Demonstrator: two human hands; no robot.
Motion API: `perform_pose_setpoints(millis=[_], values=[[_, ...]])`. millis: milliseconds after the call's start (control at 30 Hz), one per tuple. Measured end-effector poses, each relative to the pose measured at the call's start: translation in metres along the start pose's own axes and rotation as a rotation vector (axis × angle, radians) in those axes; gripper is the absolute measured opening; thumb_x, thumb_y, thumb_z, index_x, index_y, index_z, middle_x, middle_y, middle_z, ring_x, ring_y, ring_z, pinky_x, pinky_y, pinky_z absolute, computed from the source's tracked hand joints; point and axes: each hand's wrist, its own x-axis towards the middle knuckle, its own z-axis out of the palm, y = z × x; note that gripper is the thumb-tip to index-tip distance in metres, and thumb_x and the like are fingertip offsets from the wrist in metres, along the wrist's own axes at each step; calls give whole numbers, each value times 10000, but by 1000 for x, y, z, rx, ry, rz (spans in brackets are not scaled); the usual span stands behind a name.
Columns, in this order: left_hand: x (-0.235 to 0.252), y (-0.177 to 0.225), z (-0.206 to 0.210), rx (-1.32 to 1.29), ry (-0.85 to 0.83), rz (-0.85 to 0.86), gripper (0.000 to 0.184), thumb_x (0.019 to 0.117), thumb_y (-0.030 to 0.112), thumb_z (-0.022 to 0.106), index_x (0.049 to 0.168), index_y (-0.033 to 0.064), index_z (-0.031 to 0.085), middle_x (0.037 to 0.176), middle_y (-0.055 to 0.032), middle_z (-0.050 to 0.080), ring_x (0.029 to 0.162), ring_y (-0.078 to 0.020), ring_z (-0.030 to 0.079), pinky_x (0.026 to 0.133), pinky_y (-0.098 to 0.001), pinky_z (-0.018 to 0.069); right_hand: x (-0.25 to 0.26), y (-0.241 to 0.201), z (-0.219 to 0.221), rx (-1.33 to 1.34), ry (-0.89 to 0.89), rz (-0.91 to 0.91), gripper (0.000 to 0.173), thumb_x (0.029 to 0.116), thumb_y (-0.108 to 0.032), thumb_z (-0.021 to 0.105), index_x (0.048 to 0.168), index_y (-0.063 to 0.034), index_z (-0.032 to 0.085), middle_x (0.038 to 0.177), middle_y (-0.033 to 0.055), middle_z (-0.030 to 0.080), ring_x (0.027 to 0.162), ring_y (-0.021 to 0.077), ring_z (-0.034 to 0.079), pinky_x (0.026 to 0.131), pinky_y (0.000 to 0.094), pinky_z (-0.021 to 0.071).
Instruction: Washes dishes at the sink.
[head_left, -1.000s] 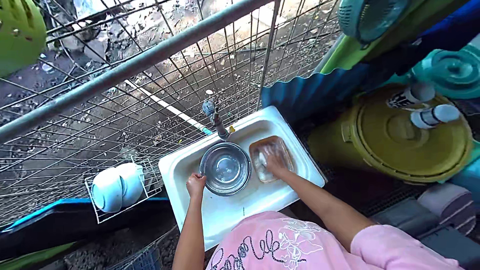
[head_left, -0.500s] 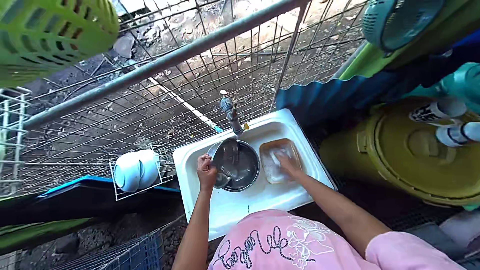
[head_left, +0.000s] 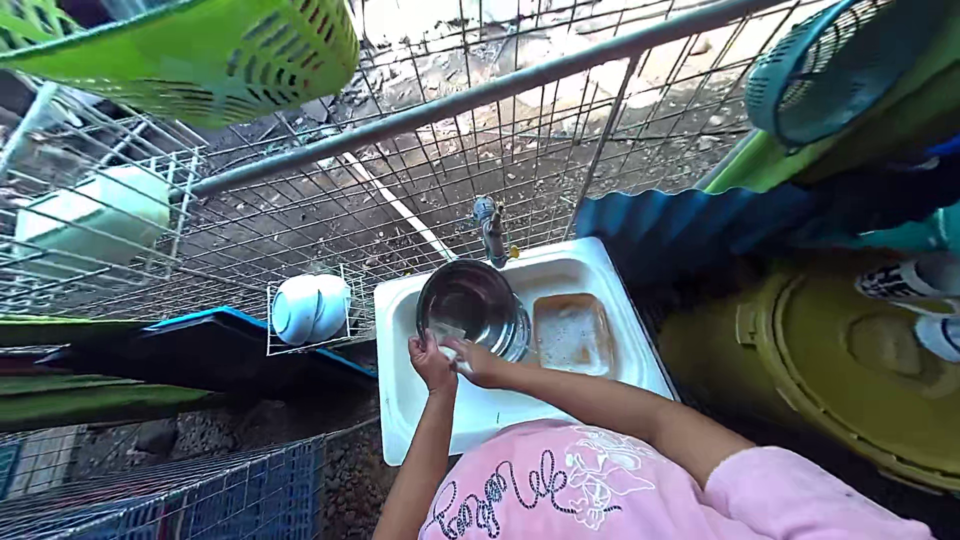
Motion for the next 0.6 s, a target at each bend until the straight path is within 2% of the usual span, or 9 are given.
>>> perform_pose_setpoints(millis=[67,133,167,200,300,367,433,500,600], values=[[-1,7,-15,-62,-19,-49,23,1049,17,476,1026,15,477,857,-42,554,765,-95,606,749,-290,567,-7,9,-31,-354,-248,22,468,978,-170,631,1401,27,585,1494,249,528,1435,412,453,1209,586,312],[-8,9,-26,-81,-118,-140,322,1075,31,407,1391,-25,386,1200,-155,581,1032,-164,648,896,-358,573,-3,8,-79,-704,-341,38,509,974,-195,611,1421,42,555,1538,259,474,1498,425,347,1258,596,169],[-17,6,-27,-86,-191,-205,458,1088,52,374,1533,1,279,1401,-201,514,1185,-203,607,986,-389,541,3,7,-91,-793,-329,53,536,994,-151,545,1481,60,478,1592,261,400,1539,406,277,1276,575,118],[-27,3,-23,-101,-237,-281,511,1107,91,357,1591,38,202,1490,-209,460,1261,-216,573,1033,-405,513,8,9,-91,-818,-277,60,538,1025,-129,466,1532,44,414,1636,233,342,1563,376,232,1286,558,109],[-37,-1,5,-183,-274,-323,479,1115,123,337,1575,39,237,1423,-181,518,1206,-182,593,1014,-379,516,14,6,-48,-518,-121,2,615,1034,-185,473,1602,-12,312,1683,195,258,1575,345,205,1286,535,148],[-20,6,7,-148,-225,-236,411,1113,122,336,1495,-30,346,1312,-164,579,1116,-141,614,966,-341,525,0,-3,-33,-327,-150,-26,569,988,-135,561,1529,4,449,1568,220,458,1473,373,415,1230,552,297],[-5,13,-11,-127,-218,-187,413,1112,92,335,1493,-67,357,1376,-195,556,1188,-160,600,1028,-353,507,-17,-7,-60,-499,-348,5,462,1016,-198,599,1442,-23,563,1457,236,568,1375,424,520,1145,625,381],[-8,14,-19,-98,-238,-239,388,1107,88,354,1469,-46,388,1311,-168,596,1117,-148,638,972,-347,543,-16,2,-96,-765,-359,28,464,978,-148,597,1410,20,569,1473,274,531,1430,454,430,1205,633,268],[-33,1,-2,-115,-322,-362,455,1116,122,349,1554,13,288,1400,-195,544,1180,-194,618,994,-385,533,-1,24,-88,-773,-189,27,589,1022,-147,472,1582,-8,356,1676,180,288,1584,350,170,1286,567,78]])
